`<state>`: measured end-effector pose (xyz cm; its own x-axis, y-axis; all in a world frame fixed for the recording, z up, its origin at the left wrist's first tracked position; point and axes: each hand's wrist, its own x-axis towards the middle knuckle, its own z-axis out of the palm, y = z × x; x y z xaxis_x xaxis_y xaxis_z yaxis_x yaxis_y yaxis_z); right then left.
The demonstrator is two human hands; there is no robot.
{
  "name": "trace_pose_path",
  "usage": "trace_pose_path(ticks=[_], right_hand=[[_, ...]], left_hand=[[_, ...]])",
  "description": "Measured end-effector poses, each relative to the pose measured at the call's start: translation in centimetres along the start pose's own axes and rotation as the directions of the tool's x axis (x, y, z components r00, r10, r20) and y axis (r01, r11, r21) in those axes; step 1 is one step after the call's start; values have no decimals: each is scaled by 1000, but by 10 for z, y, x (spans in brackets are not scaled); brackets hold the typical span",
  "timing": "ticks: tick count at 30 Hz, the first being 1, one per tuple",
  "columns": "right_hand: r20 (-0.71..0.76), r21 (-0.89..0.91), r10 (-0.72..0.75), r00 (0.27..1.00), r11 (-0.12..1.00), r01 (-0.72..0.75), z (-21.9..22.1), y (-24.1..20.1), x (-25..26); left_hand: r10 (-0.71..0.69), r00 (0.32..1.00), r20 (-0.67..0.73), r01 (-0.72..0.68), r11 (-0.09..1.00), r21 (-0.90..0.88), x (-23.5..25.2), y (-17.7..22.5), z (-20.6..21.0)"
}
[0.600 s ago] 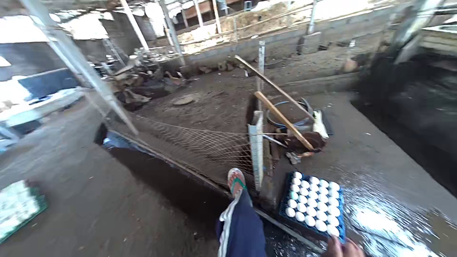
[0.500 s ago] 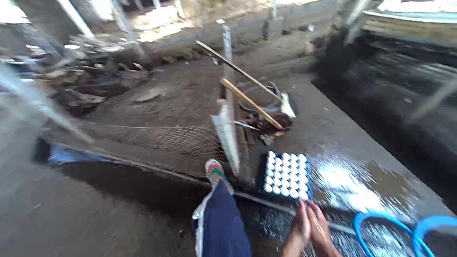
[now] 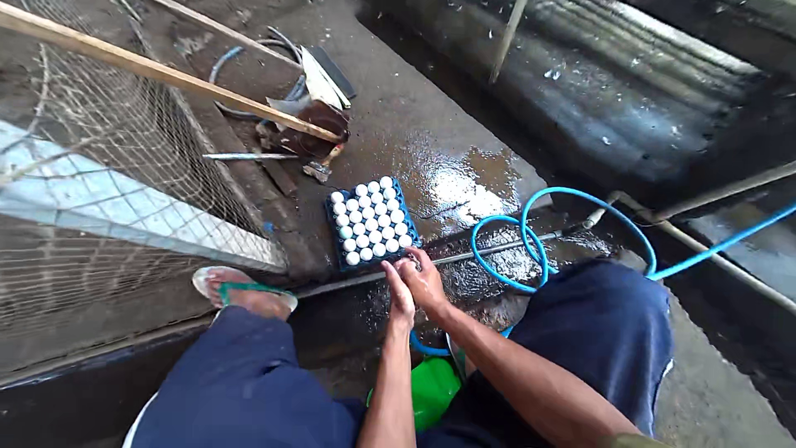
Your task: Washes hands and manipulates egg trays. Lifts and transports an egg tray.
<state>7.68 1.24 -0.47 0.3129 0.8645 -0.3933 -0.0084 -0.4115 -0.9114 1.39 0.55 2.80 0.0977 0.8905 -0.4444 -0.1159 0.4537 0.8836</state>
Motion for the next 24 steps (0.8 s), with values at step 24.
trace_pose_path(ticks=[24], right_hand=[[-33,87,103,994,991,-100,5,-12,-2]], left_hand=[[125,989,-77,-102,963,249,20,-31,-11]])
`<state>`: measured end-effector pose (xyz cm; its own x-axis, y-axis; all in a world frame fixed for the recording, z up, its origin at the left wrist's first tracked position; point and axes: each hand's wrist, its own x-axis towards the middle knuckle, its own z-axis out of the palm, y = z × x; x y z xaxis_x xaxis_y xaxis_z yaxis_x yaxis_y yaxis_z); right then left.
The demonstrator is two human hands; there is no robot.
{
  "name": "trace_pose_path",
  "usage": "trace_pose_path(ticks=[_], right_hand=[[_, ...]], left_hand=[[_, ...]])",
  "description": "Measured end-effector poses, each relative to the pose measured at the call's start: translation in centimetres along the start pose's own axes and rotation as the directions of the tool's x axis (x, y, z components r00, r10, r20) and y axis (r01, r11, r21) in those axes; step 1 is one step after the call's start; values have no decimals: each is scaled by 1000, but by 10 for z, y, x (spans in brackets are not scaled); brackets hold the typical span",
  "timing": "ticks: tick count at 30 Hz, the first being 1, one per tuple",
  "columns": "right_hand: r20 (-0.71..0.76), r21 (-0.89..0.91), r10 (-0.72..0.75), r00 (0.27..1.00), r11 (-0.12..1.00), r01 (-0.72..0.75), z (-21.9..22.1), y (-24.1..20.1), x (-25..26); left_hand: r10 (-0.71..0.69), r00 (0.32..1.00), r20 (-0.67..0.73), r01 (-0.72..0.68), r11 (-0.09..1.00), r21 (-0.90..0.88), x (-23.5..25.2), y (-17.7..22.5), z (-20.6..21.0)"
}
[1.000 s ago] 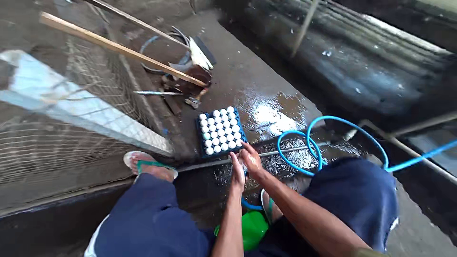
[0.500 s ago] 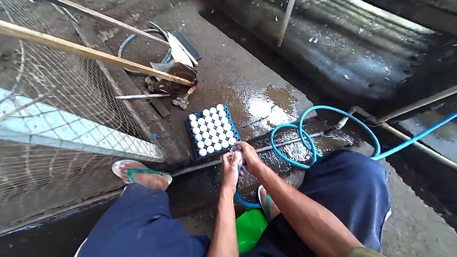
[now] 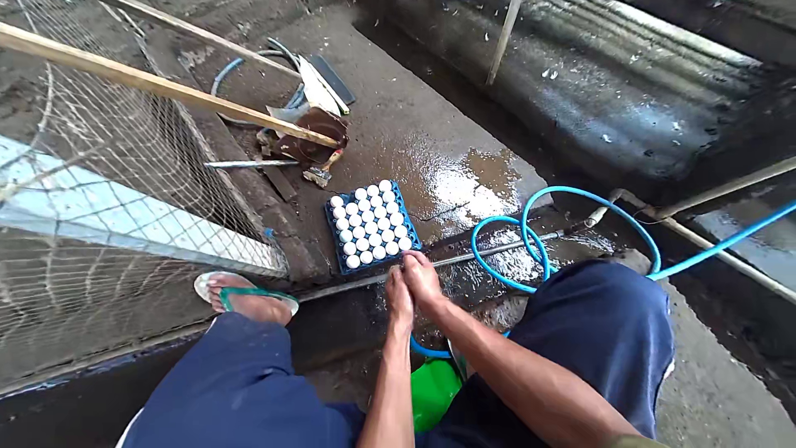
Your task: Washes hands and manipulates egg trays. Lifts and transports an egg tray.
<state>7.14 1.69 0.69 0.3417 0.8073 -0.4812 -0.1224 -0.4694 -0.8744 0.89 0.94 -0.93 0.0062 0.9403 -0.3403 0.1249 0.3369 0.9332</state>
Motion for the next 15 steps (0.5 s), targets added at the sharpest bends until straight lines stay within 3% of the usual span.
trace_pose_path(ticks=[2,3,6,9,12,15], right_hand=[[25,-49,-91,996,995,92,1,6,-12],[15,-42,-69,997,997,70,0,9,-6],[40,118,226,973,966,-229,-10,7,26],[38,258,307,951,916,-306,-15,5,31],[-23,237,200,980,953,-189,-16,3,27],[-53,-108,-140,989,985,134,-8,5,1]], left_hand=[[-13,1000,8,13,999,-42,-1,-4,-3],[-58,997,47,60,997,-38,-2,-5,-7],[-198,962,188,203,979,-8,-1,0,-11],[-230,892,389,338,910,-238,0,5,-21],[-161,896,414,304,902,-307,4,-1,-24],[-164,946,279,241,932,-272,3,2,-22]])
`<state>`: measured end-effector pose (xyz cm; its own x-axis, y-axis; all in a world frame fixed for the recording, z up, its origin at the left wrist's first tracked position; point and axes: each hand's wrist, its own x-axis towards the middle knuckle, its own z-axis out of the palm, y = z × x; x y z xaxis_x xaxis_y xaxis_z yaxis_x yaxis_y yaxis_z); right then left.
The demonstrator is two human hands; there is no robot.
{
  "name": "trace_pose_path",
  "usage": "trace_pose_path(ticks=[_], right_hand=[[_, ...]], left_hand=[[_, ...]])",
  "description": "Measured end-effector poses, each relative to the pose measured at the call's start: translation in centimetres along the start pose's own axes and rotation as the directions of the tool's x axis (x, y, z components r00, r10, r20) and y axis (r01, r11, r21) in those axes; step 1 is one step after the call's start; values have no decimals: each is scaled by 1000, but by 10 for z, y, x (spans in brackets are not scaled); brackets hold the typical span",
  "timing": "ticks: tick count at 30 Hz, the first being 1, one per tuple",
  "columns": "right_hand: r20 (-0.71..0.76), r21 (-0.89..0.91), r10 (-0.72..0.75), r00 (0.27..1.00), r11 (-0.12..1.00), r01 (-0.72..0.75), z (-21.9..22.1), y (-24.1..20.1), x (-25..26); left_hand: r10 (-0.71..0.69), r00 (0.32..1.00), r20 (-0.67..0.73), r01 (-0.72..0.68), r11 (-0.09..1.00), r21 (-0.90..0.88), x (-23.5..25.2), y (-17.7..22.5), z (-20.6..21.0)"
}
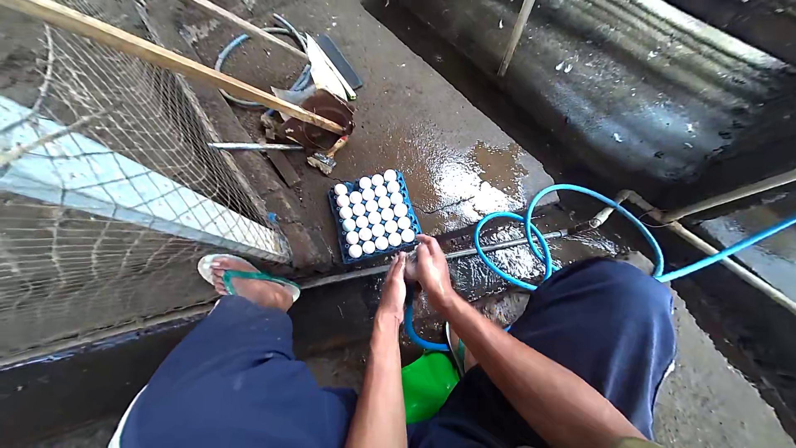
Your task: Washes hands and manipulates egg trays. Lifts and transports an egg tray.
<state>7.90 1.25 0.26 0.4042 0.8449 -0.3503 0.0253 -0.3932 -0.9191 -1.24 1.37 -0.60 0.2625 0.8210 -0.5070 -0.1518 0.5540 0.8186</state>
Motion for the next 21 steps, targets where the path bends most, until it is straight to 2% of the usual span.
trace_pose_path(ticks=[2,3,6,8,10,12,13,14,16,17,19,21], right_hand=[[56,-129,-229,972,963,235,6,7,-12],[58,-122,-229,972,964,234,6,9,-9],[45,9,85,995,996,-86,4,1,8],[62,7,43,997,999,-43,10,-3,-4],[88,18,-31,996,999,30,10,3,-11],[36,57,67,997,996,-69,7,5,8],[25,67,128,991,989,-130,6,6,16],[31,33,136,990,990,-137,7,7,14],[70,-8,55,996,998,-54,9,0,-6],[77,-3,22,997,1000,-22,10,0,-11],[49,-6,68,997,998,-68,6,0,2],[29,15,151,988,988,-151,5,1,10]], left_hand=[[22,999,-33,-22,1000,23,-7,7,7],[16,999,-35,-14,997,79,-9,8,8],[92,990,-111,-65,972,226,-3,-2,15],[159,984,-73,-144,972,186,-1,-1,9],[133,987,-87,-117,980,163,-7,1,9],[66,993,-101,-46,980,193,-6,2,14],[81,989,-123,-53,975,216,-3,0,17],[95,990,-101,-72,975,211,-4,2,15],[182,980,-77,-167,971,173,-5,2,13],[179,981,-78,-166,975,148,-5,1,12],[113,990,-87,-97,982,163,-2,-1,12],[126,984,-125,-100,976,196,1,-7,16]])
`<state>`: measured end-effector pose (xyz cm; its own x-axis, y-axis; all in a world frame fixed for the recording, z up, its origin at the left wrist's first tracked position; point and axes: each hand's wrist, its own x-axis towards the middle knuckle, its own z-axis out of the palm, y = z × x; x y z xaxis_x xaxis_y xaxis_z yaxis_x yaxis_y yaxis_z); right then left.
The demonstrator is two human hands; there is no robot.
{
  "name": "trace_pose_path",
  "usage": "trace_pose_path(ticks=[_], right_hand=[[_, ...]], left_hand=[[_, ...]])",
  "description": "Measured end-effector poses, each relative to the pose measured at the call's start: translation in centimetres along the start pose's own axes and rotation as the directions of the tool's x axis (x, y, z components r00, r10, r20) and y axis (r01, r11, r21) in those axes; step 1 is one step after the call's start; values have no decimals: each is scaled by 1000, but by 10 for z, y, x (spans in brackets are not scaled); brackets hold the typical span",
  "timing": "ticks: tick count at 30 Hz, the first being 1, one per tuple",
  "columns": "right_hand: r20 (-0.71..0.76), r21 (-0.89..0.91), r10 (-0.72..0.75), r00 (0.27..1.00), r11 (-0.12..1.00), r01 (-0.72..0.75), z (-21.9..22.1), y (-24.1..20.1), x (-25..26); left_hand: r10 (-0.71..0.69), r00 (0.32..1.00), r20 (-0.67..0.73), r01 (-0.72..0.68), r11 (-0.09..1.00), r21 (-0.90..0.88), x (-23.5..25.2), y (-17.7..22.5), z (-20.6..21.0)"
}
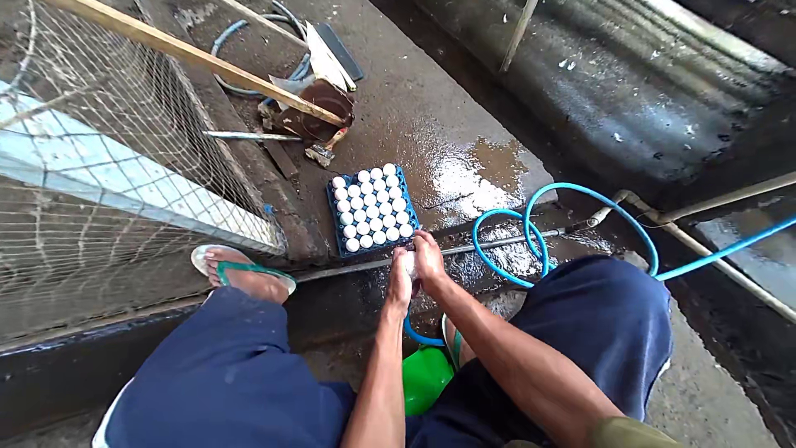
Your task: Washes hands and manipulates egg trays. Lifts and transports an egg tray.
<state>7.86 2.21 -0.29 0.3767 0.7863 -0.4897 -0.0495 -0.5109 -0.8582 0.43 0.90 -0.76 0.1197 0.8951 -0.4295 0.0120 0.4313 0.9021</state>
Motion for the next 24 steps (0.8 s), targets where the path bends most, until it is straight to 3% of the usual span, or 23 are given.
trace_pose_path(ticks=[2,4,7,9,10,12,14,16,18,21,22,24], right_hand=[[1,-19,-106,994,994,106,5,1,-16],[3,16,-139,990,990,139,5,3,-19],[132,223,222,966,943,-247,-5,-2,12],[160,307,322,933,882,-357,-7,-3,19],[110,282,278,954,912,-298,-5,-3,18],[-1,92,42,999,995,-42,0,-3,3],[35,-85,-179,983,980,182,2,-2,-12],[4,-64,-150,989,987,150,0,-2,-5],[-19,73,-8,1000,997,10,1,-1,5],[-26,55,-74,997,996,75,6,-1,-11],[-22,90,-66,998,994,68,6,2,-9],[83,231,123,989,963,-139,1,5,9]], left_hand=[[59,997,44,-57,997,-46,0,2,-5],[-10,998,65,13,999,-47,-4,6,-9],[-144,973,178,162,983,-87,1,0,-11],[-123,964,236,154,981,-118,1,-2,-12],[-83,978,193,104,989,-102,2,-2,-10],[9,996,84,-5,999,-54,2,-1,-7],[70,997,35,-65,992,-112,1,-4,-4],[24,1000,-20,-25,998,-52,-2,-3,-2],[44,996,-76,-43,999,12,2,-4,2],[78,997,-24,-79,997,-9,1,1,-4],[24,1000,0,-24,1000,-6,0,2,-7],[-116,991,65,119,992,-32,3,-1,-12]])
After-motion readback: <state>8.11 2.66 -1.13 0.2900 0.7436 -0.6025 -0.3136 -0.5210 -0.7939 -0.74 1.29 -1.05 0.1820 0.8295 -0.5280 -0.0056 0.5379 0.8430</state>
